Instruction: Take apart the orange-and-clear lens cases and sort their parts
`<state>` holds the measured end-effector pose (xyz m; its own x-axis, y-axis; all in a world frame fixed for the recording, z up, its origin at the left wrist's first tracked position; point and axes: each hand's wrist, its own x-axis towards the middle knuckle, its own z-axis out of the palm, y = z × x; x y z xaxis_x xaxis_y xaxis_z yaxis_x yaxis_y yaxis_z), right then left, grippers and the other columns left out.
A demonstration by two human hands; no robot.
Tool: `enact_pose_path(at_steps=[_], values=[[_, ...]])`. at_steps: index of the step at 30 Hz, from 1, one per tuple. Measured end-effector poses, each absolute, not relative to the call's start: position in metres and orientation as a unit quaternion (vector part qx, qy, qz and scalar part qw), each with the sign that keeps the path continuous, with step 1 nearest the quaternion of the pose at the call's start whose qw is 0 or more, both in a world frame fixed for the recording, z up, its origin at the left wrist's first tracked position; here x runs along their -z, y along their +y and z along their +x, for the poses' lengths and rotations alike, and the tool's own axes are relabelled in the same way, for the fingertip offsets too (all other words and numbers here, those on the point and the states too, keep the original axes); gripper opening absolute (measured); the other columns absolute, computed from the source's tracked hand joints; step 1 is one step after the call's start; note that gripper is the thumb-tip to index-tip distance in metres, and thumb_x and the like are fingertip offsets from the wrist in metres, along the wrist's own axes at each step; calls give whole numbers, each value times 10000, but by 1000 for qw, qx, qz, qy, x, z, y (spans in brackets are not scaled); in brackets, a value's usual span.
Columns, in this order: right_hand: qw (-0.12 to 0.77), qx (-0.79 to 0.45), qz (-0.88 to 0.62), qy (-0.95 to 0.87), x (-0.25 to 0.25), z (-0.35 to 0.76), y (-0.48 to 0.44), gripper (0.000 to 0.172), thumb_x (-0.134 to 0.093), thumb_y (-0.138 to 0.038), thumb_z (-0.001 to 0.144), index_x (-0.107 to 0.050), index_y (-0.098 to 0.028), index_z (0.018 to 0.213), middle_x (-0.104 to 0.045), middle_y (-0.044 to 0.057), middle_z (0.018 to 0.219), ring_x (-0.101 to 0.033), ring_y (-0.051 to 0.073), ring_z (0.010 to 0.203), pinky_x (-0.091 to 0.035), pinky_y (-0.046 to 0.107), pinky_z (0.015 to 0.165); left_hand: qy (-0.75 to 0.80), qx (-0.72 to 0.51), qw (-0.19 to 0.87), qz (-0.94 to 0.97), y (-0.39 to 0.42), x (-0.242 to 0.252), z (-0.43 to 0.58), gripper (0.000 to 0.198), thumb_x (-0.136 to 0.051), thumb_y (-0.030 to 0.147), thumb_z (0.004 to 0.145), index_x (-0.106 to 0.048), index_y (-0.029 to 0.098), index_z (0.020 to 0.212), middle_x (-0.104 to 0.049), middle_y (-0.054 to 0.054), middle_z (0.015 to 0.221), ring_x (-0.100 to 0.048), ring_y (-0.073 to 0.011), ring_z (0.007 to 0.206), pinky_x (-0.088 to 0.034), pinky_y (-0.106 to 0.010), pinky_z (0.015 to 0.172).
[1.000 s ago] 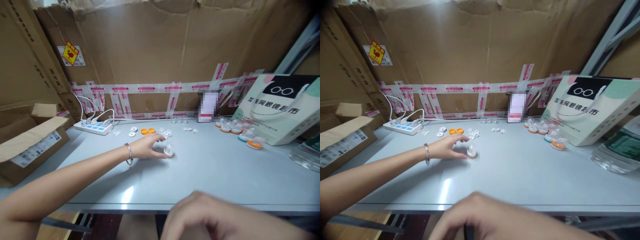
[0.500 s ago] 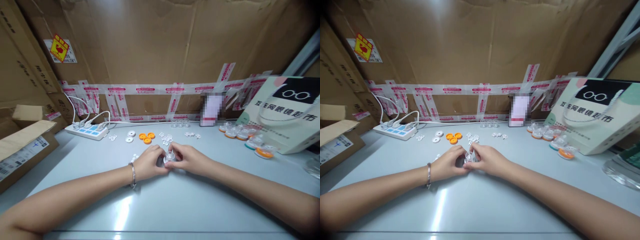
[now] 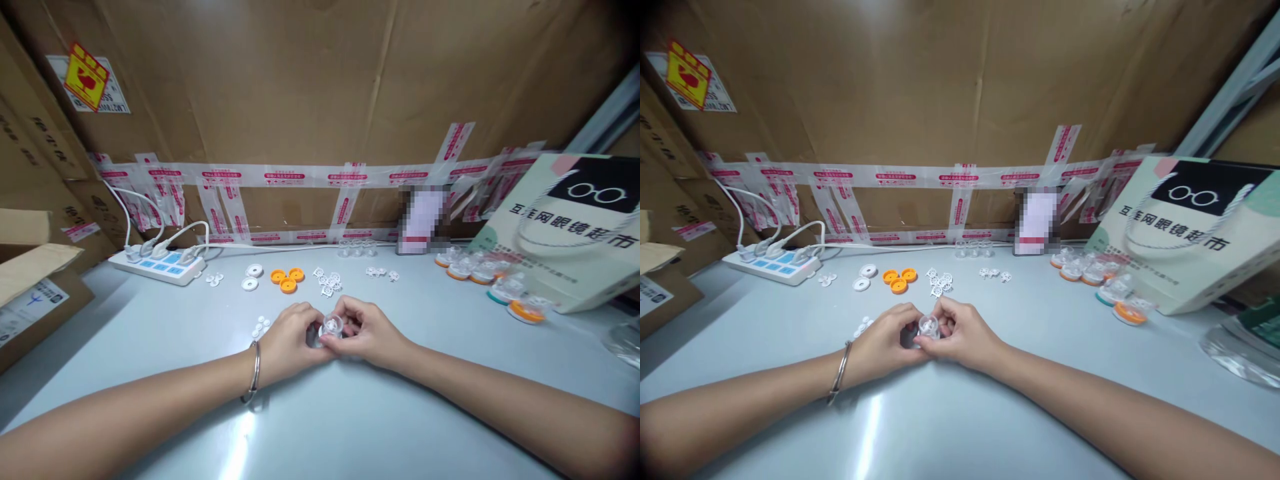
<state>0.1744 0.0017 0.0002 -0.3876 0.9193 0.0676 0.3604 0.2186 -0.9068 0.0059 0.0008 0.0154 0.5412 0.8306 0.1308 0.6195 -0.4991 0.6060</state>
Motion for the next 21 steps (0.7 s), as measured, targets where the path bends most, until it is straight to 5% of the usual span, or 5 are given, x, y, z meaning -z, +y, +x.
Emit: enact_pose_path(at_steps=[6, 14, 21], values=[[328, -400, -412, -750, -2, 178, 2, 187, -611, -275, 683, -531, -164, 810, -358, -67, 567, -300, 60, 504, -257, 180, 457, 425, -206, 244, 847, 0, -18, 5, 132, -621, 267, 683, -582, 164, 757, -513, -9, 711, -483, -156, 705, -390, -258, 639], [337, -376, -401, -765, -5, 178, -1, 212, -585, -266, 712, -549, -168, 897, -356, -61, 586, -314, 70, 516, -285, 192, 485, 418, -220, 227, 852, 1, -14, 4, 175, -589, 306, 721, -601, 175, 836, -535, -30, 773, -495, -174, 755, -413, -287, 683], [509, -246, -440, -698, -26, 199, 15, 209, -562, -331, 744, -568, -179, 886, -536, 27, 825, -476, 118, 680, -411, 244, 638, 430, -213, 228, 847, 1, -13, 2, 262, -636, 354, 695, -584, 169, 873, -543, -38, 823, -501, -185, 782, -413, -306, 719]])
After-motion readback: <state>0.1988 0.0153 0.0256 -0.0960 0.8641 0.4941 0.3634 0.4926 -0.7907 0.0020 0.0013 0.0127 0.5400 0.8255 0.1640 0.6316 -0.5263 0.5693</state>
